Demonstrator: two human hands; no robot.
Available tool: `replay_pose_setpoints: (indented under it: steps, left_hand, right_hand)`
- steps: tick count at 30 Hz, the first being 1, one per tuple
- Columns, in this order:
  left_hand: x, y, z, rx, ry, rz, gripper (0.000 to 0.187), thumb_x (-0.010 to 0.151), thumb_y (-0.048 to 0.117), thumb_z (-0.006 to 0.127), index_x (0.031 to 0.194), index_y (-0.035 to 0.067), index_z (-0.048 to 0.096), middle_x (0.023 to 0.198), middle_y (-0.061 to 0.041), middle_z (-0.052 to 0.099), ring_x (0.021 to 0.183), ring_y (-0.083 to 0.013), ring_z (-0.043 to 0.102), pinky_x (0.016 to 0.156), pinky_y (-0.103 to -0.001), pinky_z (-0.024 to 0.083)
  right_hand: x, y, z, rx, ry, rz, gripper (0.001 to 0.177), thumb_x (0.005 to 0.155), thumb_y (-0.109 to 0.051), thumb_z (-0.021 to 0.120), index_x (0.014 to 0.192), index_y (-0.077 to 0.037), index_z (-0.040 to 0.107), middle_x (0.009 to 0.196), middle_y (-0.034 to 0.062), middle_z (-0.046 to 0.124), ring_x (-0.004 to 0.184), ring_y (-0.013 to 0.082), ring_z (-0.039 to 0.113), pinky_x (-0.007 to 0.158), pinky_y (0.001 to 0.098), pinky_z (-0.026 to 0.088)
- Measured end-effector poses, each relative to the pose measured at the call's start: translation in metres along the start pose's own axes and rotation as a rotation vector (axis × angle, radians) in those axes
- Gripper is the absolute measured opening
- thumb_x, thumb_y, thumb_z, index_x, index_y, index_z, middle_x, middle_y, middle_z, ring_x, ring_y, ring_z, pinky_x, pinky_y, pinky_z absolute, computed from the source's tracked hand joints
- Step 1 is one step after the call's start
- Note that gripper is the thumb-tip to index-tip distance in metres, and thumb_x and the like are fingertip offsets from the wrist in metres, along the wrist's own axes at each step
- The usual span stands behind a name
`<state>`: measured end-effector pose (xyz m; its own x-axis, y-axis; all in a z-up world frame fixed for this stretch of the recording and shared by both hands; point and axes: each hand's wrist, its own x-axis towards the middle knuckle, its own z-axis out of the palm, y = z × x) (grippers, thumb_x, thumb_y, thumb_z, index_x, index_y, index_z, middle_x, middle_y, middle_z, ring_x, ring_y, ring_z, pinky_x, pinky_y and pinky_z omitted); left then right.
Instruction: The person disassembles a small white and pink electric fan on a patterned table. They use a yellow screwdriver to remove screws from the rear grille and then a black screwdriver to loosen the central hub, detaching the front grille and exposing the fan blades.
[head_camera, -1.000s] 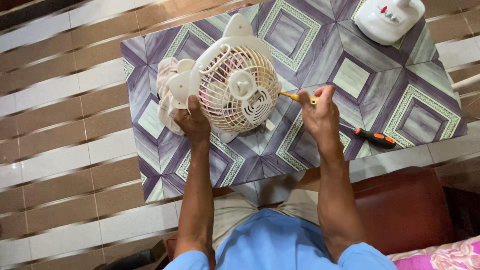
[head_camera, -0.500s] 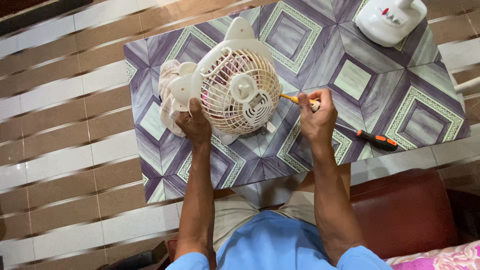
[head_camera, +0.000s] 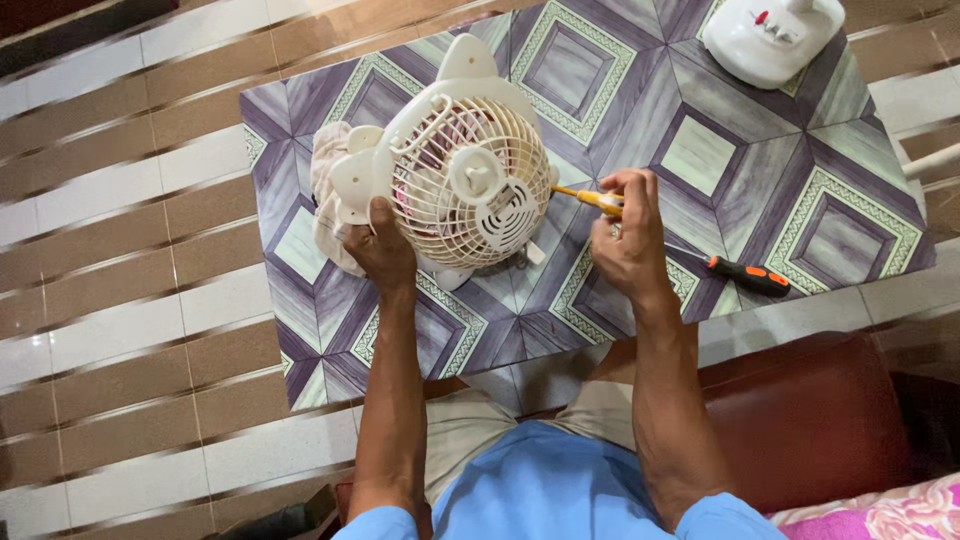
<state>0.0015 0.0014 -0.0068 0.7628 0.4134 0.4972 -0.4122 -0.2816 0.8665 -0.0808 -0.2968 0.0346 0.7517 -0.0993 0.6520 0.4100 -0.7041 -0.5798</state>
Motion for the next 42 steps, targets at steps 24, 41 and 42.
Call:
replay_pose_setpoints:
  steps: [24,41,42]
  left_hand:
    - [-0.002,-0.006,0.001,-0.057,-0.014,-0.055,0.058,0.104,0.048,0.056,0.071,0.0,0.062,0.058,0.002,0.052,0.056,-0.0089,0.047,0.054,-0.032,0.034]
    - [-0.001,-0.002,0.001,-0.067,-0.023,-0.042,0.059,0.102,0.051,0.054,0.07,0.002,0.062,0.053,0.003,0.049,0.049,-0.009,0.045,0.051,-0.032,0.034]
    - [-0.003,-0.002,0.001,-0.075,-0.028,-0.035,0.059,0.102,0.052,0.054,0.07,0.003,0.063,0.054,0.003,0.05,0.05,-0.0088,0.045,0.052,-0.032,0.034]
  right_hand:
    - [-0.012,-0.001,0.014,-0.281,-0.076,0.28,0.015,0.094,-0.019,0.076,0.093,-0.006,0.071,0.089,0.0114,0.072,0.081,0.0303,0.068,0.072,0.046,0.051]
    - [0.008,-0.003,0.021,-0.205,-0.225,0.666,0.02,0.107,-0.026,0.061,0.12,-0.01,0.06,0.089,0.0068,0.069,0.08,0.0212,0.072,0.064,0.0339,0.054]
    - [0.008,-0.004,0.018,-0.223,-0.253,0.62,0.02,0.107,-0.025,0.062,0.121,-0.011,0.06,0.089,0.0061,0.069,0.08,0.0211,0.072,0.064,0.0361,0.055]
